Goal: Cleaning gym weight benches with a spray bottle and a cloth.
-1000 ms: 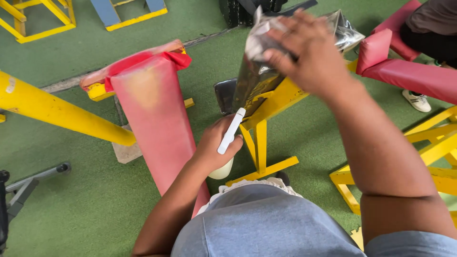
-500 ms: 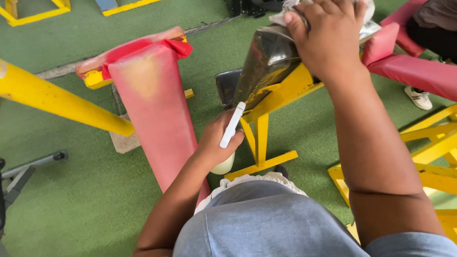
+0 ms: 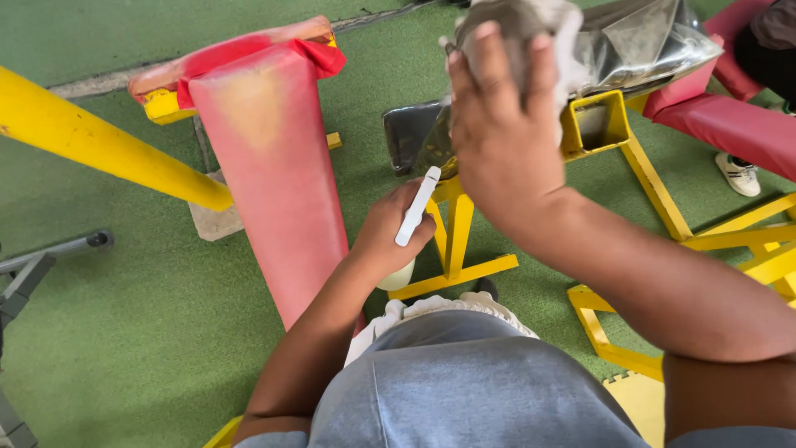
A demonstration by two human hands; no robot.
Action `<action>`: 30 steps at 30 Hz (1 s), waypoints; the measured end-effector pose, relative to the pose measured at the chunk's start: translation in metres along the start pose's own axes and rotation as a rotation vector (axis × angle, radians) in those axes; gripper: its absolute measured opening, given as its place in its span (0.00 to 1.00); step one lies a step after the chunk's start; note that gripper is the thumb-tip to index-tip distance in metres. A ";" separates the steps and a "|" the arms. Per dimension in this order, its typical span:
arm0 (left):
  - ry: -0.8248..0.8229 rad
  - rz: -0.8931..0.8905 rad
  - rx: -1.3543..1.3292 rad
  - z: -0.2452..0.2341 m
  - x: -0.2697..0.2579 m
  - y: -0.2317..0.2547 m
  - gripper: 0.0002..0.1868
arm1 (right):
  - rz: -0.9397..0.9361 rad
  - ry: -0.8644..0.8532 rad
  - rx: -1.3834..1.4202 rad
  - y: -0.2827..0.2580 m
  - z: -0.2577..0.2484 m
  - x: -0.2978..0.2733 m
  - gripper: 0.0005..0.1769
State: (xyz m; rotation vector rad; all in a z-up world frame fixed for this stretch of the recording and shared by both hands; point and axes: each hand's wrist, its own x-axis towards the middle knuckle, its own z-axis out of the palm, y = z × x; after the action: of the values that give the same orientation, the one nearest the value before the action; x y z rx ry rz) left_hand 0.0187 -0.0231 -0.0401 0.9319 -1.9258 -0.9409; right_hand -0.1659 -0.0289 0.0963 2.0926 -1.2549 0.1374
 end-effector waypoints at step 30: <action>0.036 -0.164 0.050 -0.024 -0.053 -0.035 0.29 | -0.677 -0.914 -0.498 -0.125 0.218 -0.009 0.40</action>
State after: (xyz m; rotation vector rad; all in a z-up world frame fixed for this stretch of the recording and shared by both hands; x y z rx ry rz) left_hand 0.0710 -0.0010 -0.0763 1.1420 -1.8720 -0.9664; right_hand -0.1222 -0.1149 -0.1357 2.0169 -0.7947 -1.4039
